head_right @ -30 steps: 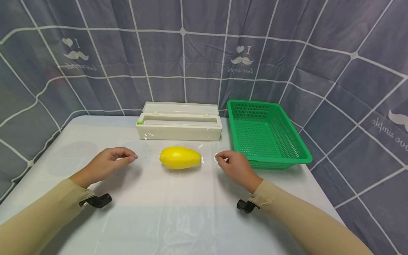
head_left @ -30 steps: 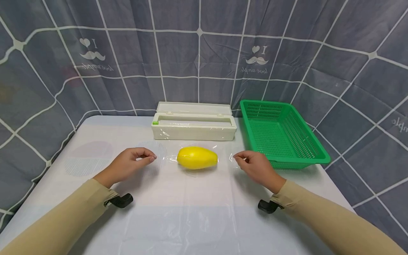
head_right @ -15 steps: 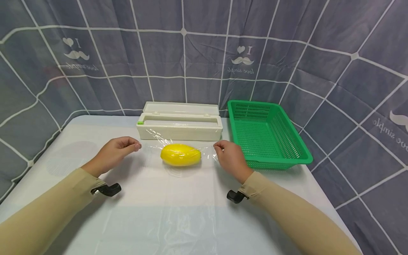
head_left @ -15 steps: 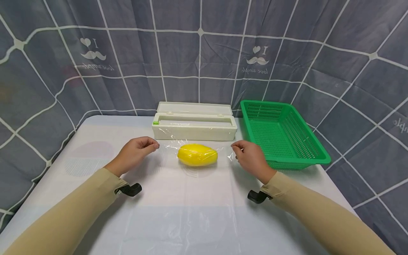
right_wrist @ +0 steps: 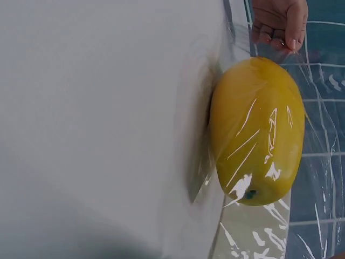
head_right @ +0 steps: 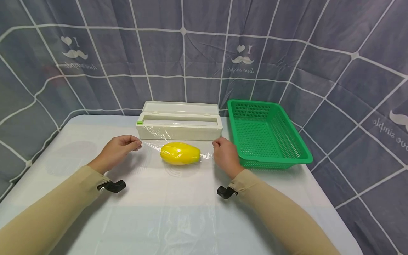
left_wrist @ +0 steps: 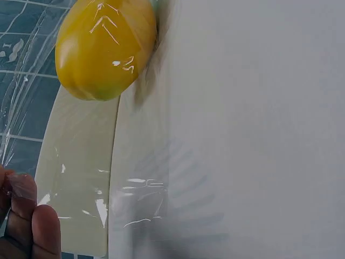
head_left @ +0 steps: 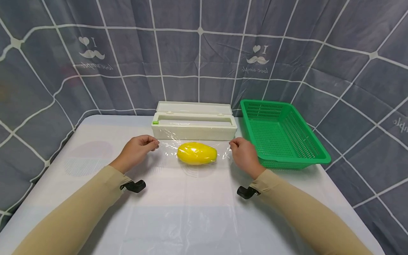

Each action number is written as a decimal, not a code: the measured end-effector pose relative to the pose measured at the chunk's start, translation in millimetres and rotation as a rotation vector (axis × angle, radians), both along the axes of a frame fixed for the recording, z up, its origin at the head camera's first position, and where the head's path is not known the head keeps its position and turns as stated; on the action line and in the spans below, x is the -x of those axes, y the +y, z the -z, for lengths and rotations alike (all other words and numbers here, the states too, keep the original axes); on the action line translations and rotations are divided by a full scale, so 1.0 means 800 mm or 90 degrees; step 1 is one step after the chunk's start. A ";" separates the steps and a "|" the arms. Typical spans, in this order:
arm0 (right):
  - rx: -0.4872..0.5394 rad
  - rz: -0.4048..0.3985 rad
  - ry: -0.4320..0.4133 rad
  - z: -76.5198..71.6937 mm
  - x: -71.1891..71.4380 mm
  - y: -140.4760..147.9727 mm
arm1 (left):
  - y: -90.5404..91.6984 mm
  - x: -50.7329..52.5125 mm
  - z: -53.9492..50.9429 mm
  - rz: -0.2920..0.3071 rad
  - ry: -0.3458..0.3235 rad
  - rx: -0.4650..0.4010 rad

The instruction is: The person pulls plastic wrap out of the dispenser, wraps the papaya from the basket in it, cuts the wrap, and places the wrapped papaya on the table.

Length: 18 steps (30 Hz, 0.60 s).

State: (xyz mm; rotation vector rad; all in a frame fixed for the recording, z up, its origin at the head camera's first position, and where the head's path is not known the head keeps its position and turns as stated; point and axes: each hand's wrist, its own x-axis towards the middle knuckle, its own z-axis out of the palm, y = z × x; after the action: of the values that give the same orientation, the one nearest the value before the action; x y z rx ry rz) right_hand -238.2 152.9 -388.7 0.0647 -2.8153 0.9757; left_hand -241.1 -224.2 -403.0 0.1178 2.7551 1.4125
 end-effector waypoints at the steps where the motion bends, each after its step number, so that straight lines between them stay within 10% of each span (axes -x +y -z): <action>1: -0.003 0.000 -0.004 0.002 0.002 -0.001 | 0.000 0.001 0.000 -0.001 -0.001 0.004; 18: -0.036 0.023 -0.047 0.020 0.015 -0.006 | 0.005 0.008 0.009 0.011 -0.015 0.040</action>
State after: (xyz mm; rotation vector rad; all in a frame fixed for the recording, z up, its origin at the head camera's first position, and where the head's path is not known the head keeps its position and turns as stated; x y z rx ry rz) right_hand -250.2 148.4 -404.7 -0.0152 -2.9000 0.9093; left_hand -247.5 -220.2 -409.9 0.1210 2.7701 1.3128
